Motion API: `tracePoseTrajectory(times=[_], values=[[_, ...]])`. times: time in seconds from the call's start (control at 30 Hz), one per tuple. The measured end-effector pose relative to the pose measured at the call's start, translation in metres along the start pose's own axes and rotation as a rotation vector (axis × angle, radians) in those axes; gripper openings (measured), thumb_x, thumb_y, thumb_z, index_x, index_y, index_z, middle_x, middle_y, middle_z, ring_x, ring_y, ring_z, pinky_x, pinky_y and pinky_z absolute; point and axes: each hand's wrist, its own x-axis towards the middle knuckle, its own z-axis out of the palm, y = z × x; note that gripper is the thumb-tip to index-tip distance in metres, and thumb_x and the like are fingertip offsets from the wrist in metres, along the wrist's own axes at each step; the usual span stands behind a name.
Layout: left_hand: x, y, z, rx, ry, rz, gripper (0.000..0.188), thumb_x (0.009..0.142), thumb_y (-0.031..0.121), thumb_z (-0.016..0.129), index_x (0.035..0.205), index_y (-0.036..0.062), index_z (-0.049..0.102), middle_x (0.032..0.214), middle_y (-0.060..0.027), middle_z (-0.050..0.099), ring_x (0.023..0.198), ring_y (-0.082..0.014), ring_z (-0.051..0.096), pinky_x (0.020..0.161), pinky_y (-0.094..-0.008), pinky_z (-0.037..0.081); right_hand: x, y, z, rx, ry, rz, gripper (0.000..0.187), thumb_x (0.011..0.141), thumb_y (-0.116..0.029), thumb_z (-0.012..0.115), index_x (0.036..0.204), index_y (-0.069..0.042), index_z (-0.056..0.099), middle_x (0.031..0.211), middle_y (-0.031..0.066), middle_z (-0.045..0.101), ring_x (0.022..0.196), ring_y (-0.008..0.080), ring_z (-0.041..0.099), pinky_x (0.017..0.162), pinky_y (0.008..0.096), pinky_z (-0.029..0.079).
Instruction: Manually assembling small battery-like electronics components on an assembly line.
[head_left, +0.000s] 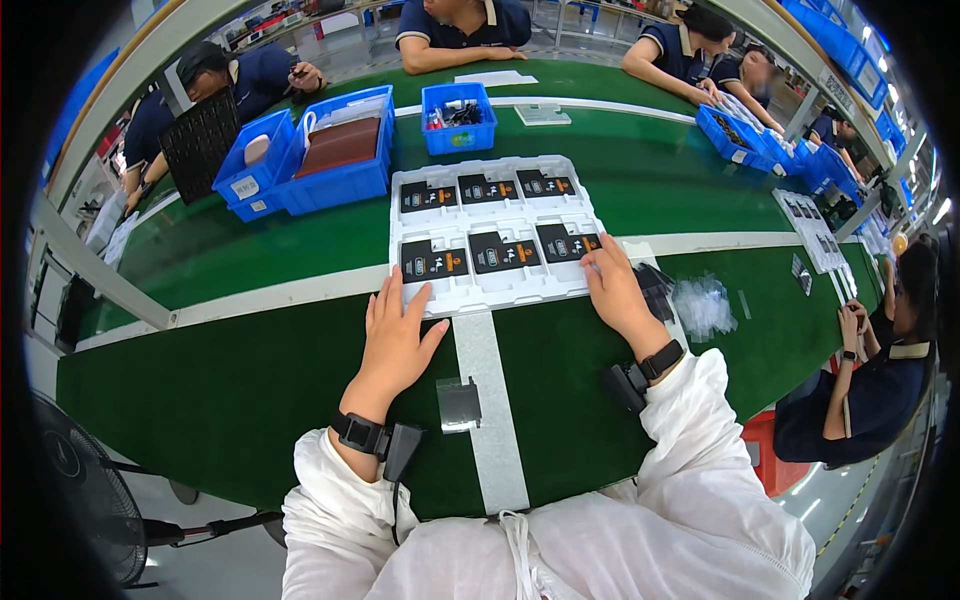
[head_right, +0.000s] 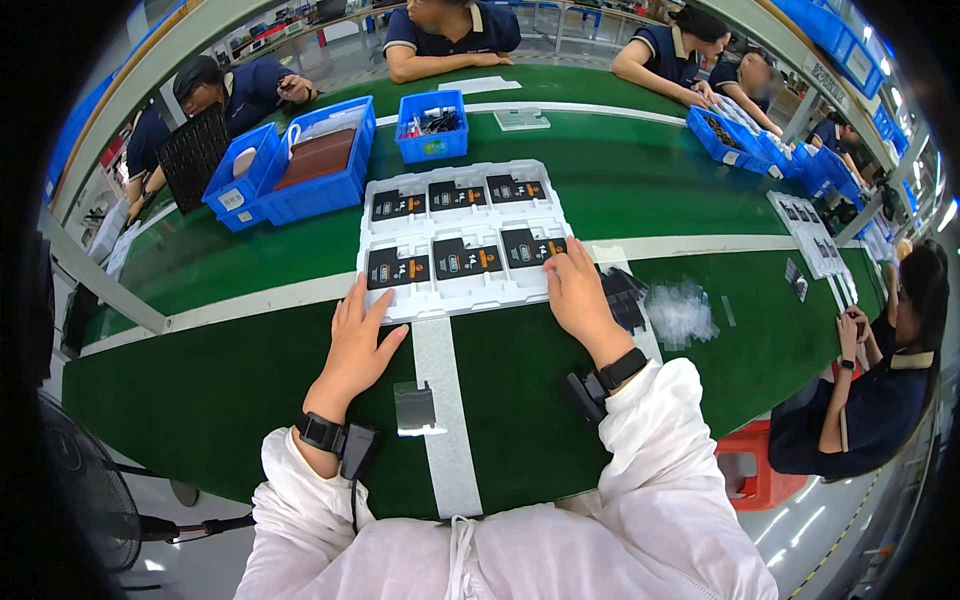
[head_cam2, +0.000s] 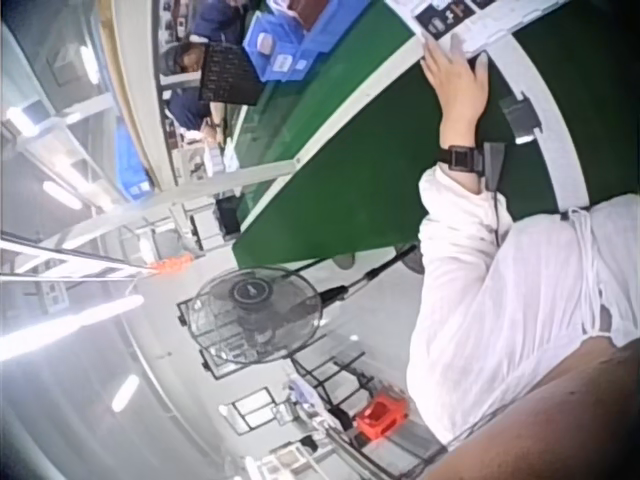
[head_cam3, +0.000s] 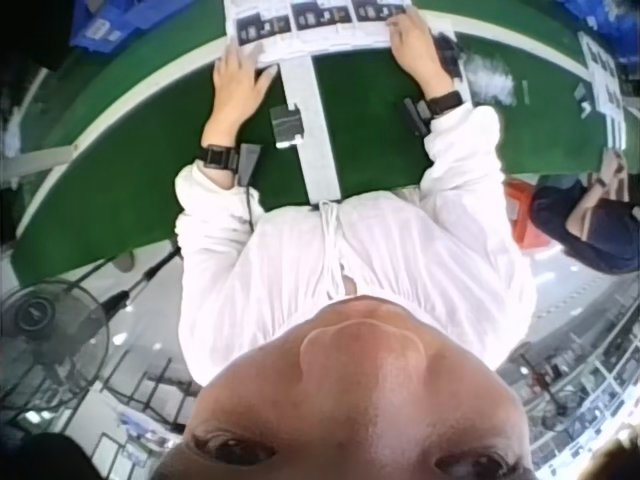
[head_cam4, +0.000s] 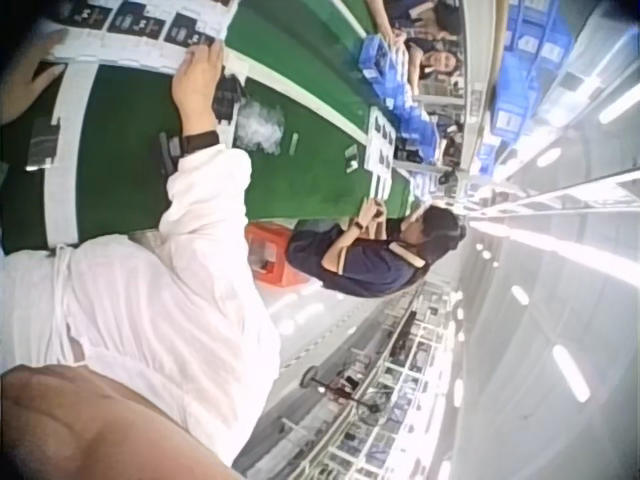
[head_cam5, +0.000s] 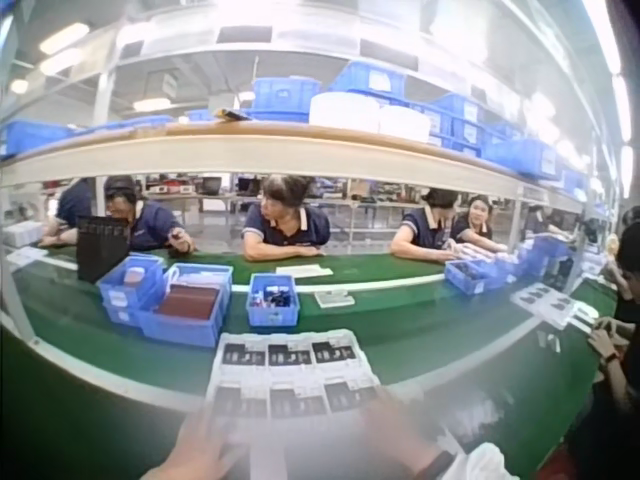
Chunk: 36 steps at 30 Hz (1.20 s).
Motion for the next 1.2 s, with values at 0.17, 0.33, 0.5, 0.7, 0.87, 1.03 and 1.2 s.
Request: tracePoseTrajectory(times=[0.17,0.33,0.5,0.7,0.87,1.03,1.2], values=[[-0.0011,-0.0010,-0.0011,0.000,0.007,0.001,0.049,0.083,0.030,0.055,0.125,0.0069,0.044,0.138,-0.0255,0.021,0.128,-0.0377,0.023,0.105,-0.0465,0.016,-0.0007,-0.0001,0.0025,0.013,0.010,0.012,0.011,0.079,-0.003,0.052,0.090,-0.002,0.052,0.119,0.0348,0.040,0.115,0.0466,0.037,0.099,0.0446,0.031],[-0.0018,-0.0005,0.0003,-0.007,0.009,0.005,0.049,0.083,0.029,0.056,0.125,0.0063,0.044,0.138,-0.0254,0.021,0.128,-0.0382,0.023,0.105,-0.0462,0.017,-0.0019,0.0010,0.0023,0.020,0.016,0.002,0.010,0.079,-0.003,0.051,0.089,-0.002,0.053,0.120,0.0353,0.040,0.116,0.0462,0.037,0.099,0.0445,0.031],[-0.0014,0.0010,-0.0023,-0.004,0.005,0.004,0.049,0.083,0.029,0.056,0.125,0.0061,0.044,0.139,-0.0251,0.021,0.127,-0.0382,0.023,0.104,-0.0458,0.018,-0.0013,-0.0026,-0.0007,0.020,0.017,0.017,0.010,0.079,-0.003,0.052,0.089,-0.001,0.052,0.120,0.0343,0.040,0.116,0.0451,0.037,0.099,0.0436,0.031],[-0.0009,0.0003,-0.0017,-0.005,0.020,0.012,0.048,0.082,0.028,0.057,0.124,0.0065,0.045,0.138,-0.0237,0.022,0.126,-0.0387,0.025,0.103,-0.0451,0.020,0.0004,-0.0065,-0.0016,0.033,0.018,0.014,0.010,0.080,-0.004,0.052,0.089,-0.001,0.052,0.119,0.0335,0.041,0.115,0.0452,0.037,0.099,0.0438,0.031],[-0.0009,0.0017,-0.0022,0.009,0.033,0.013,0.049,0.082,0.028,0.058,0.124,0.0070,0.045,0.138,-0.0229,0.023,0.124,-0.0394,0.027,0.102,-0.0446,0.022,-0.0007,-0.0020,-0.0002,0.023,0.023,0.012,0.010,0.080,-0.004,0.052,0.089,-0.001,0.052,0.120,0.0343,0.040,0.116,0.0456,0.037,0.099,0.0438,0.031],[-0.0025,-0.0019,-0.0010,0.005,0.031,0.020,0.048,0.082,0.028,0.058,0.124,0.0074,0.045,0.138,-0.0233,0.022,0.125,-0.0395,0.025,0.103,-0.0458,0.021,-0.0013,-0.0040,0.0023,0.038,0.019,0.022,0.010,0.079,-0.004,0.052,0.089,-0.001,0.052,0.121,0.0352,0.039,0.116,0.0458,0.036,0.099,0.0437,0.030],[-0.0024,-0.0011,-0.0009,0.001,0.028,0.029,0.049,0.083,0.028,0.057,0.125,0.0078,0.044,0.138,-0.0237,0.023,0.126,-0.0397,0.025,0.103,-0.0459,0.019,-0.0015,-0.0047,-0.0009,0.024,0.007,0.031,0.010,0.079,-0.004,0.052,0.089,-0.001,0.052,0.121,0.0359,0.038,0.116,0.0459,0.036,0.100,0.0437,0.030]])
